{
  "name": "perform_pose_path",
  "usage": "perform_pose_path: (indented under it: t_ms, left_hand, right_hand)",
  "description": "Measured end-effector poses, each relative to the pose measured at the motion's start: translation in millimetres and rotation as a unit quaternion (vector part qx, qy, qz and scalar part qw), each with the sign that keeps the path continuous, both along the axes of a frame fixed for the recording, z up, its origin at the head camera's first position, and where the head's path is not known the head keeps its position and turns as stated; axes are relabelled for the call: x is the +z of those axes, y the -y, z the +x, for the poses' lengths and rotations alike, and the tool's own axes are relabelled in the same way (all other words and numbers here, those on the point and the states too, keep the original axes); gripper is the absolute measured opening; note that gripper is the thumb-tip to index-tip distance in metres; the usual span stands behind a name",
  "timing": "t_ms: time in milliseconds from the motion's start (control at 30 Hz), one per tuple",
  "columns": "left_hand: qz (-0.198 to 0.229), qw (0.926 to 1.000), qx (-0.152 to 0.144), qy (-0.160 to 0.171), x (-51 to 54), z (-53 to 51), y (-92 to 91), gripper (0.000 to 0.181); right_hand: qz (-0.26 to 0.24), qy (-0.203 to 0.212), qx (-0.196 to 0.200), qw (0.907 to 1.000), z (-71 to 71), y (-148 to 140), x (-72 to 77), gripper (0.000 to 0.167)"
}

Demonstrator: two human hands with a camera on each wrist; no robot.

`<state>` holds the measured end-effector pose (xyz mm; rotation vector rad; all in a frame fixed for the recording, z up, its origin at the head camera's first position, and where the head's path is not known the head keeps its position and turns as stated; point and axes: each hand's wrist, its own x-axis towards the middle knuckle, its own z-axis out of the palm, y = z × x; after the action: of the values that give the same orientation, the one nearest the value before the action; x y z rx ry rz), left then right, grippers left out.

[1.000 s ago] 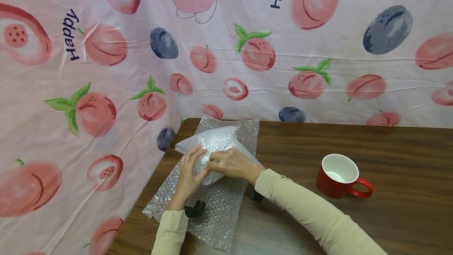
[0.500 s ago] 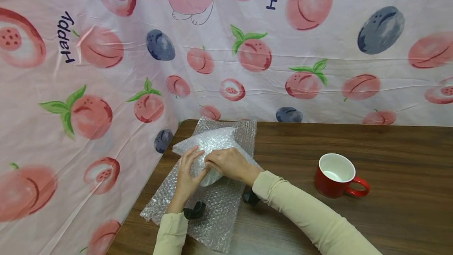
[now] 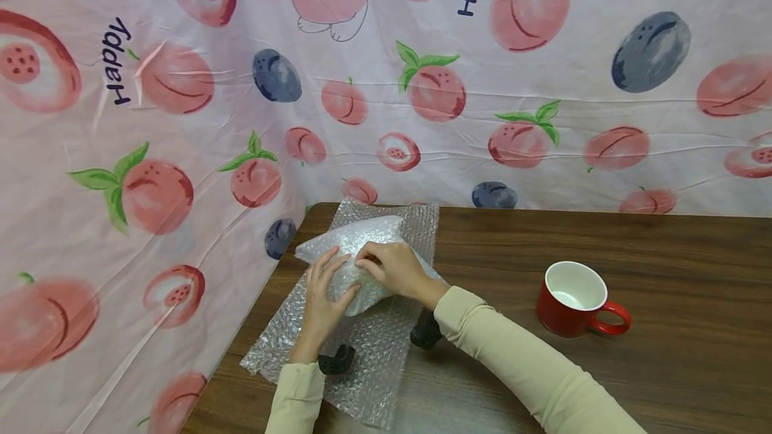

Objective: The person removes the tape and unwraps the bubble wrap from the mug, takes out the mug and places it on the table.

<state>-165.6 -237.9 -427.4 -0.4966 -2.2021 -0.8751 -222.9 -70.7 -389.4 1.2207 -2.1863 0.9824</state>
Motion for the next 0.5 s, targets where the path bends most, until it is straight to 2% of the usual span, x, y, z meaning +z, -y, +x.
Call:
perform_pose_path:
  t_ms: [300, 500]
  left_hand:
    - [0.0, 0.9992, 0.031, -0.024, -3.7, 2.4, -2.6, 0.062]
    - [-0.004, 0.9972, 0.07, -0.024, -4.2, 6.6, -5.7, 0.068]
  right_hand:
    - [-0.045, 0.068, 0.005, 0.9967, -0.6, -0.7, 1.1, 0.006]
    - [-0.063, 0.101, -0.001, 0.9929, -0.3, -0.3, 2.8, 0.007]
